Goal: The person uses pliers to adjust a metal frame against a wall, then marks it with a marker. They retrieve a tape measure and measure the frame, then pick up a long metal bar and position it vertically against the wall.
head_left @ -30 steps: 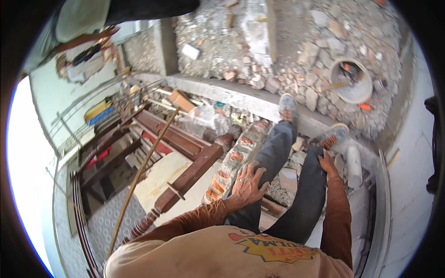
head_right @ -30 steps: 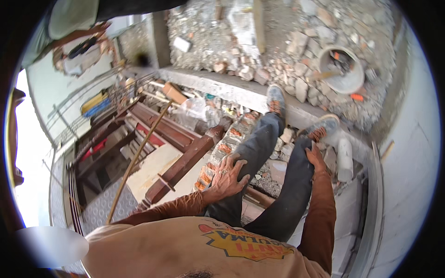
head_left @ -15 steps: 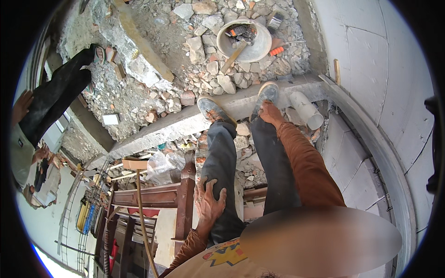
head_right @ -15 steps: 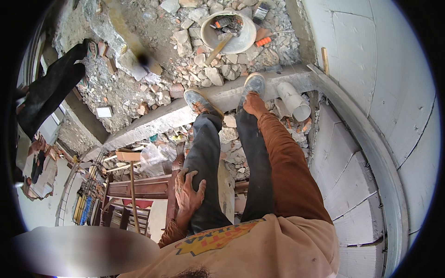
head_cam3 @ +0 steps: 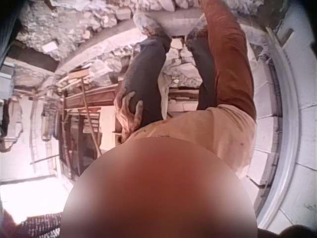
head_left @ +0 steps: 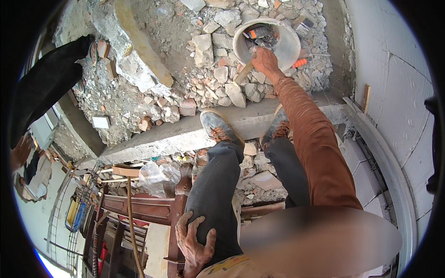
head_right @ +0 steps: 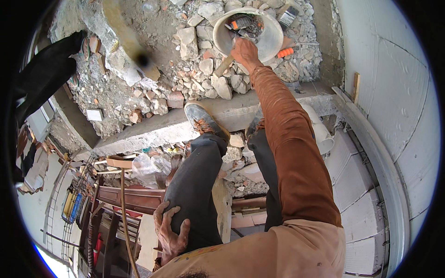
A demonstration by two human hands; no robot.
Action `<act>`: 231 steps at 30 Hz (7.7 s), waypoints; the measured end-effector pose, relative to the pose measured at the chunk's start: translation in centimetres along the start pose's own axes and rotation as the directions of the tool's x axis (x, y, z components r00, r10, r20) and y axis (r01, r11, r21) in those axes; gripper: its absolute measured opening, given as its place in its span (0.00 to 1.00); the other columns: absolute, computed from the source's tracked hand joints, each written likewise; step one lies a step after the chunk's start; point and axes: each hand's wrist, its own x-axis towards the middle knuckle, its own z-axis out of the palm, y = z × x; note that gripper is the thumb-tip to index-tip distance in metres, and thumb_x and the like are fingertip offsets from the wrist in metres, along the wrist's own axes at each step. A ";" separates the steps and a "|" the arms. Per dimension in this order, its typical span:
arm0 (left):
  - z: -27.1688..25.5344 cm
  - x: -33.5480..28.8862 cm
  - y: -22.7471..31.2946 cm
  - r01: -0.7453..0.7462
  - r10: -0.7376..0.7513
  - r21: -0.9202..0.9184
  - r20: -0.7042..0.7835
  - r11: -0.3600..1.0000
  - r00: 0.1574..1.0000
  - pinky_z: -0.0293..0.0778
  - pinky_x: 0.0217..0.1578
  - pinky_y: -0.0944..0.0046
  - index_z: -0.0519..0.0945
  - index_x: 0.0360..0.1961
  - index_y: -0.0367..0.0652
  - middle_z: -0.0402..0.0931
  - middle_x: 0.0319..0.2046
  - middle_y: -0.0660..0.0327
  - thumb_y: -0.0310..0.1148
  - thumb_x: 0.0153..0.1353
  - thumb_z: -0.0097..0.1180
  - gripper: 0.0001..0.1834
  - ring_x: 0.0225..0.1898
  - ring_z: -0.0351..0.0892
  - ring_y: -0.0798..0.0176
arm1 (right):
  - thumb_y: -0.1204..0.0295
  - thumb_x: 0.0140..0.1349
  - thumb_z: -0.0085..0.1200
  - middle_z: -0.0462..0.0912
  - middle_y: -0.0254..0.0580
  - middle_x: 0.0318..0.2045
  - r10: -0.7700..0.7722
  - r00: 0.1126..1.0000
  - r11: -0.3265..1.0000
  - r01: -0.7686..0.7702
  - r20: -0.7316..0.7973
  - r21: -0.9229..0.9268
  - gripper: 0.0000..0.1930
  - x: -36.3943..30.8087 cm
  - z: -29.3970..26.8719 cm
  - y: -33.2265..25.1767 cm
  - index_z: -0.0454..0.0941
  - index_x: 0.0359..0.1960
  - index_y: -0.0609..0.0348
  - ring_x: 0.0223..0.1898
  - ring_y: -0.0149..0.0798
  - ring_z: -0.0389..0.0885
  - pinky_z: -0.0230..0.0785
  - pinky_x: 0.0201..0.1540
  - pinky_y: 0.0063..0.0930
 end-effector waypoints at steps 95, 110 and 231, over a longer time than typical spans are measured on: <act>25.0 48.9 0.3 -0.210 0.291 -0.853 -0.072 0.477 0.954 0.75 0.38 0.66 0.74 0.53 0.33 0.79 0.40 0.57 0.48 0.62 0.64 0.30 0.36 0.81 0.65 | 0.67 0.67 0.55 0.78 0.33 0.22 -0.101 0.990 0.701 0.002 0.096 0.713 0.14 -2.4 -2.2 -1.5 0.81 0.46 0.66 0.20 0.23 0.72 0.66 0.21 0.21; 24.8 55.2 -12.7 -0.238 0.330 -0.949 -0.160 0.209 0.930 0.69 0.28 0.67 0.75 0.42 0.36 0.75 0.29 0.61 0.38 0.65 0.60 0.15 0.27 0.72 0.68 | 0.76 0.59 0.48 0.79 0.53 0.29 -0.543 0.835 0.805 0.488 0.088 0.337 0.16 -2.1 -11.7 -4.5 0.65 0.50 0.63 0.32 0.50 0.79 0.68 0.36 0.44; -25.1 -50.4 66.2 -0.694 0.376 0.416 -0.619 -0.588 -0.690 0.69 0.46 0.50 0.79 0.41 0.33 0.72 0.46 0.46 0.33 0.58 0.59 0.14 0.46 0.74 0.45 | 0.70 0.64 0.62 0.81 0.31 0.17 -0.175 -0.909 0.890 0.018 -0.377 -0.456 0.09 -76.7 -101.1 -26.1 0.82 0.28 0.61 0.20 0.20 0.77 0.67 0.23 0.16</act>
